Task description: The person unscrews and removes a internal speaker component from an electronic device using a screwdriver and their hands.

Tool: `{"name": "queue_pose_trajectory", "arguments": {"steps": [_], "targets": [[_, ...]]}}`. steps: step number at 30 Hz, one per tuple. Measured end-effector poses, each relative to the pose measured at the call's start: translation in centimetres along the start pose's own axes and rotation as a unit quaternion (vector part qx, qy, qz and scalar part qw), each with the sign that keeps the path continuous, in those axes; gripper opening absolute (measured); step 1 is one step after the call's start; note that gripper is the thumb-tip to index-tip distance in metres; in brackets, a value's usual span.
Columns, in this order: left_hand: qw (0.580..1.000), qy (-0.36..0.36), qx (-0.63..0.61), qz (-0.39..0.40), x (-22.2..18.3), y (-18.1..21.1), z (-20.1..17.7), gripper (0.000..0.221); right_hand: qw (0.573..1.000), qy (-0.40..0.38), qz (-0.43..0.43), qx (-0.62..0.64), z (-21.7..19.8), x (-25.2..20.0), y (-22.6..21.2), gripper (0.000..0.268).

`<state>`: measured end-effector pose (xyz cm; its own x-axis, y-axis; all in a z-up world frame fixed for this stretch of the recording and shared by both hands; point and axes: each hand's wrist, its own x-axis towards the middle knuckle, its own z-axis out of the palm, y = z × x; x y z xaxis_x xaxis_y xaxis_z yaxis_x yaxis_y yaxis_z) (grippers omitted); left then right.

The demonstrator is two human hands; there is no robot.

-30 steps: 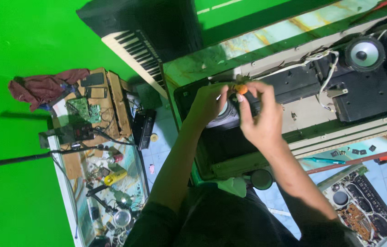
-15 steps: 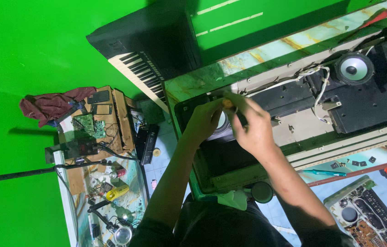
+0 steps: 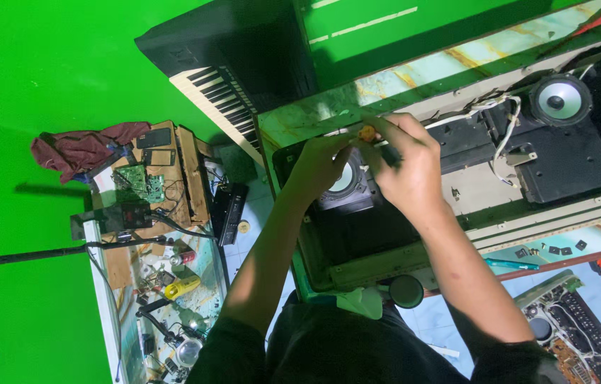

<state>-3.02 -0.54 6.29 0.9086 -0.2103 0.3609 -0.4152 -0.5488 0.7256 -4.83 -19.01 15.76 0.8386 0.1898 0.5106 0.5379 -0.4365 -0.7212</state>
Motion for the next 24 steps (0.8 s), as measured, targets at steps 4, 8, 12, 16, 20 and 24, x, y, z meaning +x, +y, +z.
{"name": "queue_pose_trajectory", "arguments": {"steps": [4, 8, 12, 16, 20, 24], "targets": [[0.998, -0.024, -0.018, -0.06, 1.3, 0.7, -0.3, 0.016, 1.0, -0.017, 0.013, 0.007, -0.5, 0.0, 0.6, 0.046], [0.993, -0.039, -0.036, -0.102, 1.4, 1.1, -0.5, 0.015, 0.999, -0.026, 0.031, 0.008, 0.0, -0.9, 1.5, 0.047], [1.0, 0.007, -0.024, 0.012, 1.4, 0.3, -0.3, 0.019, 1.0, 0.001, -0.018, -0.003, 0.1, -0.9, 1.4, 0.051], [1.0, -0.011, -0.027, -0.005, 1.3, 0.2, -0.2, 0.02, 0.999, 0.019, 0.038, -0.016, 0.4, -0.4, 0.8, 0.041], [0.998, -0.017, -0.047, -0.026, 2.0, 0.3, -0.6, 0.018, 1.0, -0.014, 0.004, -0.018, -0.4, -0.3, 1.3, 0.048], [0.998, -0.001, -0.067, -0.003, 1.8, 1.2, -1.2, 0.018, 1.0, -0.027, -0.006, 0.0, -0.2, -0.8, 1.5, 0.048]]}}
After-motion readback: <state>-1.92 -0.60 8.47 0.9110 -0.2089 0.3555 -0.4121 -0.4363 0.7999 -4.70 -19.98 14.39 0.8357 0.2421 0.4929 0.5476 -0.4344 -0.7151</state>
